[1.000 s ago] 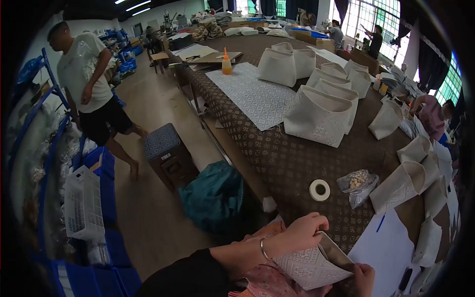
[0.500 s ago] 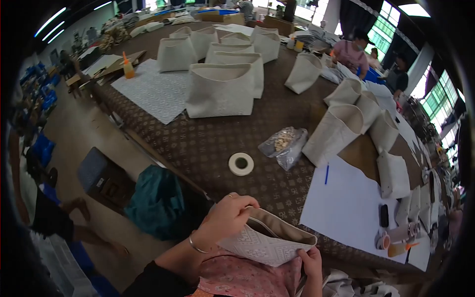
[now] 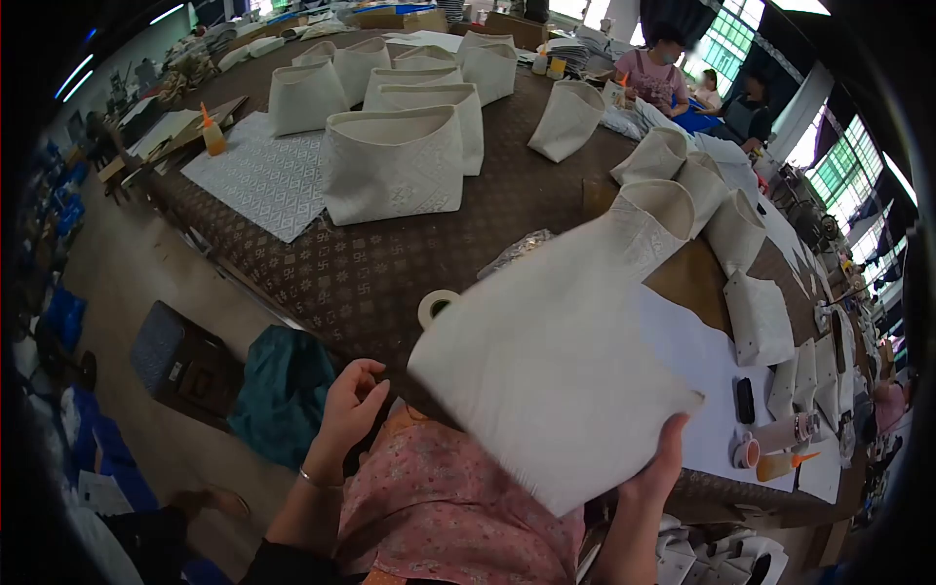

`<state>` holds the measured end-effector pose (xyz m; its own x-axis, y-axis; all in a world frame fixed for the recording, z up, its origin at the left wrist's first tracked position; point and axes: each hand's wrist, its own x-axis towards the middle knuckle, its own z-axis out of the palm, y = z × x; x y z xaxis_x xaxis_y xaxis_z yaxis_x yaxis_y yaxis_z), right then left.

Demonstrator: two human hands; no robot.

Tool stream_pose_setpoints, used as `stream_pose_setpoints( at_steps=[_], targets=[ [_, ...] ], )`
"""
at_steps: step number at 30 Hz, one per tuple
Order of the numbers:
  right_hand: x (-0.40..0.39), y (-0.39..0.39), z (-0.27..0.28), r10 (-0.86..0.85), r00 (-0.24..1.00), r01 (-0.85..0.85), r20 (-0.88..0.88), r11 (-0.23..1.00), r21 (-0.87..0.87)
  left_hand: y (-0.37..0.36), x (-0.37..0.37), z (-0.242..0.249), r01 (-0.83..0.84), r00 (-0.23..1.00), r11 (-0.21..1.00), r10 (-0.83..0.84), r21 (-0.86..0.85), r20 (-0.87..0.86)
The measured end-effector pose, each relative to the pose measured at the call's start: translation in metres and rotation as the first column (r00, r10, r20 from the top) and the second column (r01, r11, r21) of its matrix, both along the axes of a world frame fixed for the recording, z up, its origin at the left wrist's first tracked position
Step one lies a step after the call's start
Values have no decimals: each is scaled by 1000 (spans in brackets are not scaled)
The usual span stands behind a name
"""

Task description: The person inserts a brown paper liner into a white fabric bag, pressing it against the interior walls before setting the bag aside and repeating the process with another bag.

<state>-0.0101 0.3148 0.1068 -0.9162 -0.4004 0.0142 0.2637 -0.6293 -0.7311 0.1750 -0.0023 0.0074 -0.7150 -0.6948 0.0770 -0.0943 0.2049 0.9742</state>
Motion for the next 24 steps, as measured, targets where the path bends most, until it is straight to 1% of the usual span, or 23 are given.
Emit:
stream_pose_setpoints(
  at_steps=[1,2,3,4,5,6,7,8,9,10,11,12,13,14,15,16,17,18,20,21,22,23,24],
  targets=[
    [-5,-17,12,4,998,0,70,998,-56,-1,6,-7,13,999,999,-11,-47,53],
    [-11,-34,19,32,996,-28,86,998,-51,2,7,2,59,973,995,-39,-83,227],
    [-17,-51,25,52,996,-50,72,998,-26,5,10,1,29,970,997,-9,-77,242],
    [-19,-64,25,73,996,-73,54,997,-2,7,12,-3,138,933,979,-77,-151,353],
    [-23,-74,11,126,992,-128,20,985,115,6,17,-10,254,876,945,-134,-205,463],
    [-24,-81,-3,154,988,-157,29,981,118,3,25,-19,229,875,953,-112,-199,470],
    [-23,-85,-17,348,937,-328,5,877,351,2,33,-30,302,807,941,-168,-152,566],
    [-21,-87,-28,529,848,-448,23,694,563,0,39,-44,371,727,924,-225,-94,649],
    [-12,-93,-36,515,854,-447,77,649,616,-4,47,-62,349,729,933,-214,-85,650],
    [-10,-94,-44,534,841,-464,87,630,622,-9,59,-84,330,708,938,-171,-107,685],
    [-9,-92,-52,574,814,-480,87,581,657,-13,70,-108,314,682,941,-131,-126,720],
    [-8,-91,-58,611,786,-493,91,531,689,-17,81,-130,296,678,949,-127,-110,724],
    [-8,-92,-58,625,774,-509,104,515,690,-23,91,-152,221,667,970,-73,-103,742],
    [-7,-93,-55,592,799,-475,102,517,712,-31,102,-175,150,649,984,-22,-100,760],
    [-6,-93,-52,555,826,-439,101,520,733,-37,115,-201,140,640,986,-21,-90,768],
    [-7,-95,-52,562,819,-451,114,510,732,-42,127,-230,101,589,992,6,-81,808],
    [-9,-97,-53,557,825,-428,97,502,751,-47,138,-253,63,535,995,30,-75,844],
    [-9,-100,-53,552,830,-402,80,493,771,-52,148,-272,57,529,996,27,-66,848],
    [-7,-110,-53,572,816,-408,82,469,783,-55,165,-305,-105,466,993,91,-46,880],
    [-6,-117,-53,588,806,-405,73,457,792,-54,176,-330,-116,461,993,85,-35,884],
    [-4,-125,-54,596,799,-415,85,444,794,-53,188,-359,-286,522,956,93,71,848],
    [-2,-134,-55,626,775,-416,85,404,814,-50,202,-389,-437,575,881,117,183,810],
    [1,-143,-57,656,749,-417,88,364,833,-46,216,-414,-564,617,771,155,296,772]
  ],
)
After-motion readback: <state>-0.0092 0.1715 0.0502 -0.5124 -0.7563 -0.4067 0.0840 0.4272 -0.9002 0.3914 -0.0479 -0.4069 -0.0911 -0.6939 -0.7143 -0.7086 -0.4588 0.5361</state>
